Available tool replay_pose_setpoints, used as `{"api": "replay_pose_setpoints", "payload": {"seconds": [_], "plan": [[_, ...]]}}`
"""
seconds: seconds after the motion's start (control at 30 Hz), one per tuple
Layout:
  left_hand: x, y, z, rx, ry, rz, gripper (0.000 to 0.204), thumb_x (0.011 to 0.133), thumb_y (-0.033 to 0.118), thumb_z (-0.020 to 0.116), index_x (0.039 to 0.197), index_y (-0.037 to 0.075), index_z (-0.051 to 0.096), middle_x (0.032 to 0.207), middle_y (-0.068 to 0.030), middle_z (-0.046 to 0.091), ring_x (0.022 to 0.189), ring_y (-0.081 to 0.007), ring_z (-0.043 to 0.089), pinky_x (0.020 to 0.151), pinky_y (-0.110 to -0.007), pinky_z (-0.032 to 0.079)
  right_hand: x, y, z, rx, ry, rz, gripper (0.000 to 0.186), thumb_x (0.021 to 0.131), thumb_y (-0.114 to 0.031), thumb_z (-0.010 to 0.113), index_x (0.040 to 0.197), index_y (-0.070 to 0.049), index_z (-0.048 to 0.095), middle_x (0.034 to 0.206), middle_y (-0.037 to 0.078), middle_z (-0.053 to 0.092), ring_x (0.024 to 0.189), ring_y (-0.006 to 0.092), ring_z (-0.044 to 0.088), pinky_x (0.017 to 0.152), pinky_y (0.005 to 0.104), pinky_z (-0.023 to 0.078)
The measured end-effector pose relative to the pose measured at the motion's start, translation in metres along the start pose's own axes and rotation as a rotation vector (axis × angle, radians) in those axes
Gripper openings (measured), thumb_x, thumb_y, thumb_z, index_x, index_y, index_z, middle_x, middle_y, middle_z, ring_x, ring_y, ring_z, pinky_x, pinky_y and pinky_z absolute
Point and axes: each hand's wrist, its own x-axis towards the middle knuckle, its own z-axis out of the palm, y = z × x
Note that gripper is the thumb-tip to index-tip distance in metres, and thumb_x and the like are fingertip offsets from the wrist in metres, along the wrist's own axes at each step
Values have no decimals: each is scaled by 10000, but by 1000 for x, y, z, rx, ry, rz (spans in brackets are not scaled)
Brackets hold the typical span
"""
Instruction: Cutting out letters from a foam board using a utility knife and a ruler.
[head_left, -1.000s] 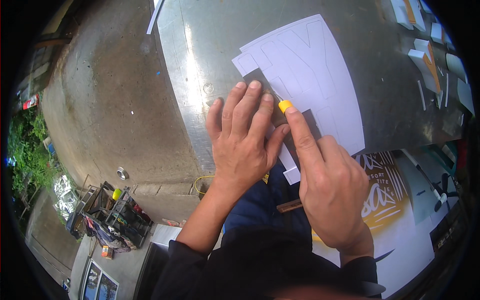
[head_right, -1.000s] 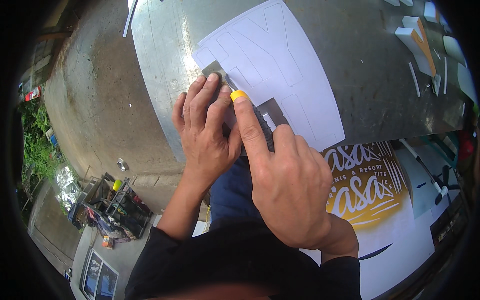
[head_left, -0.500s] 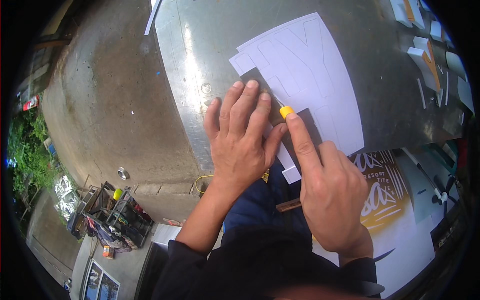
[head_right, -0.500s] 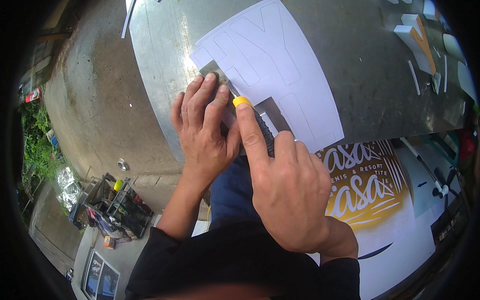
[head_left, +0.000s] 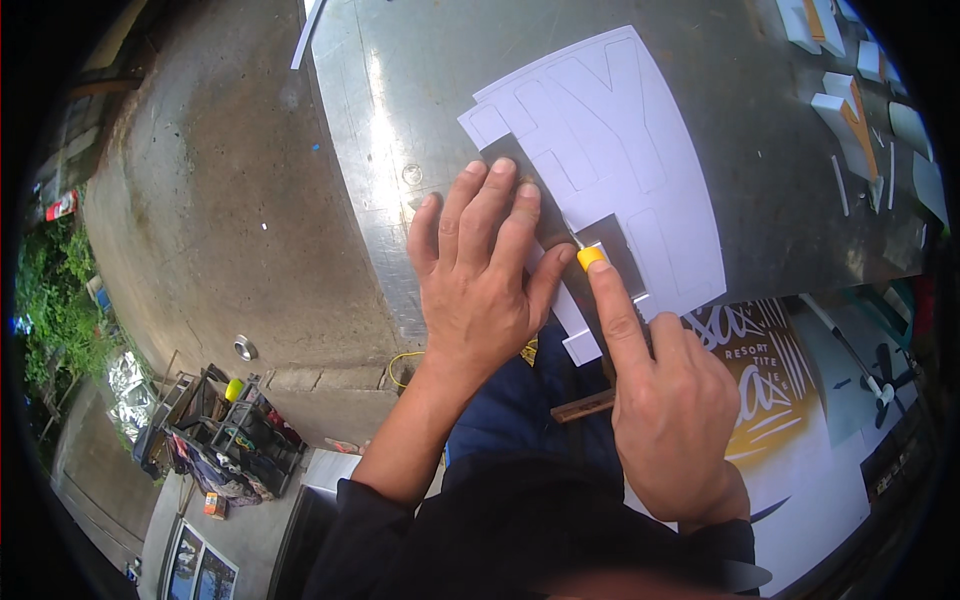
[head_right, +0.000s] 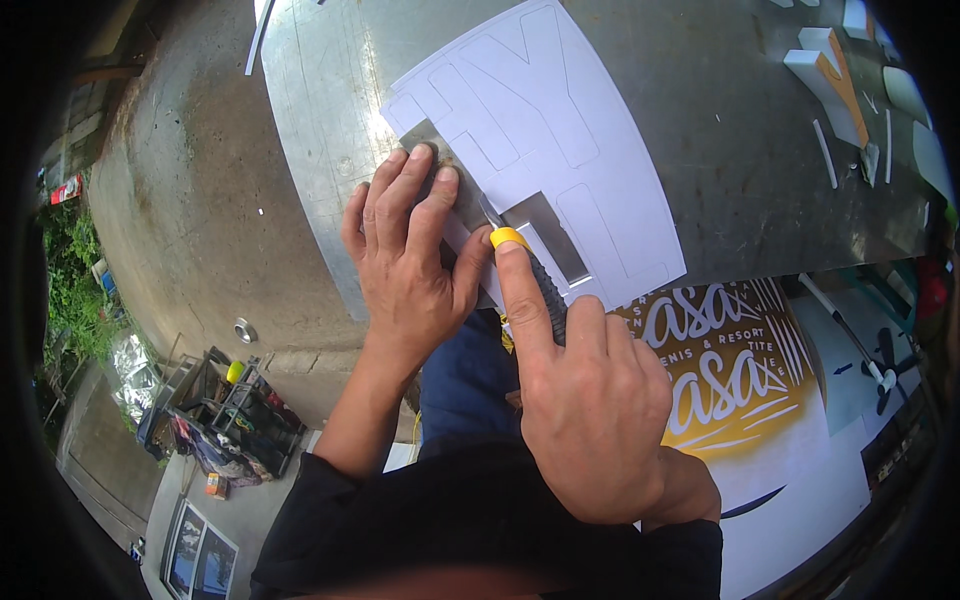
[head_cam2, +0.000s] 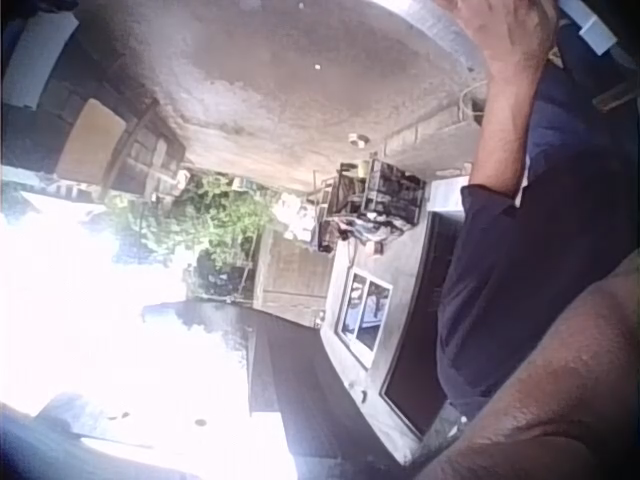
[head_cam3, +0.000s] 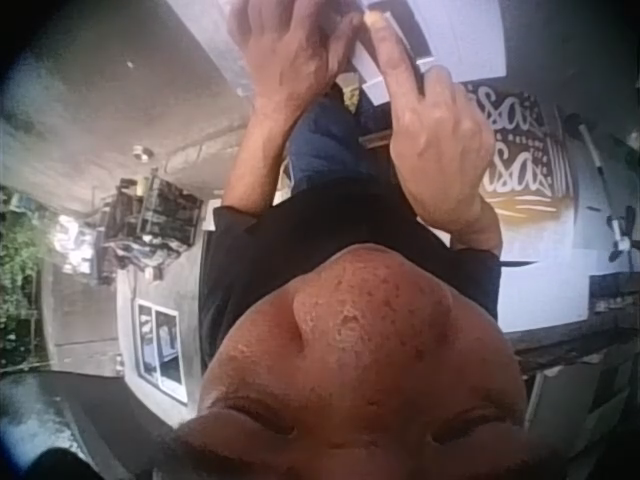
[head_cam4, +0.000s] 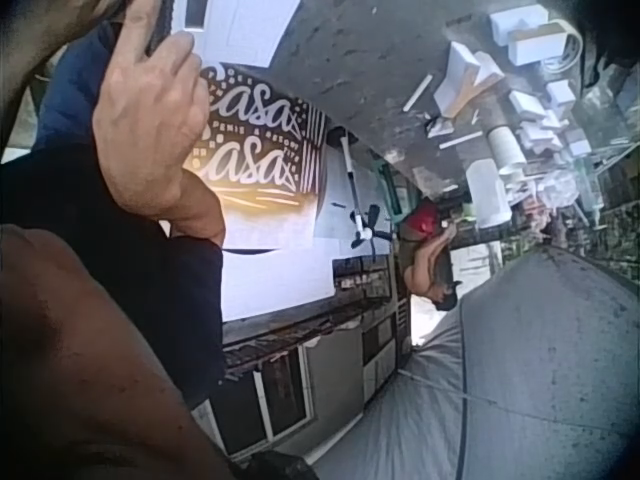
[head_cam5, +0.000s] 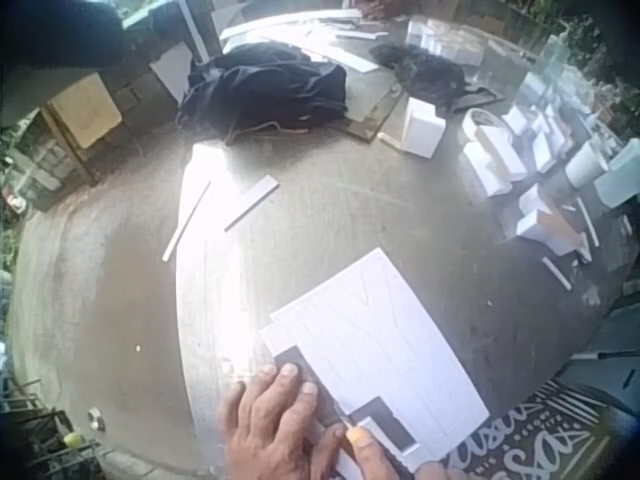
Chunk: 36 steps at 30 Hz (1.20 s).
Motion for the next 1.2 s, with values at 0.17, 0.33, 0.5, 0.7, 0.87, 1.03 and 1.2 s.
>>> {"api": "replay_pose_setpoints", "payload": {"seconds": [0.17,0.33,0.5,0.7,0.87,1.03,1.2], "plan": [[0,0,0,-9,2,17,576,889,326,772,1394,114,597,1519,-116,536,1457,-303,454,1225,-484,215,0,1,-4,22,-3,-1,637,912,-30,647,1519,-208,573,768,77,503,651,253,588,594,406,479],[1,2,-1,8,12,15,547,897,357,765,1353,90,623,1493,-104,548,1441,-301,459,1199,-525,254,0,-2,-4,-20,25,12,665,888,-8,637,1521,-196,564,783,93,535,681,267,619,614,411,496],[-1,1,2,4,23,20,542,907,363,759,1350,84,622,1490,-112,547,1443,-307,457,1198,-528,258,-9,6,3,23,89,-14,674,864,-76,681,1512,-223,571,800,72,561,690,224,650,642,358,536],[-2,2,1,8,29,17,538,913,371,758,1346,82,624,1485,-113,550,1436,-306,463,1192,-532,270,5,7,3,208,225,15,545,963,-53,670,1489,-178,602,773,112,544,673,294,612,631,436,485],[2,2,0,6,23,14,546,902,371,763,1346,84,626,1475,-111,557,1423,-306,475,1189,-528,271,25,6,22,208,244,7,613,925,-29,676,1502,-220,591,773,105,545,671,301,609,634,433,498],[1,1,1,17,28,13,535,895,366,763,1335,89,638,1472,-104,560,1419,-297,480,1188,-525,271,24,2,29,203,227,-15,658,904,-19,675,1516,-238,574,773,96,538,674,295,610,624,437,499],[1,1,1,13,34,13,532,892,362,764,1333,89,643,1476,-100,557,1420,-292,478,1191,-525,269,23,1,29,194,217,-28,668,901,-17,676,1523,-235,566,771,94,527,672,291,607,616,435,496]]}}
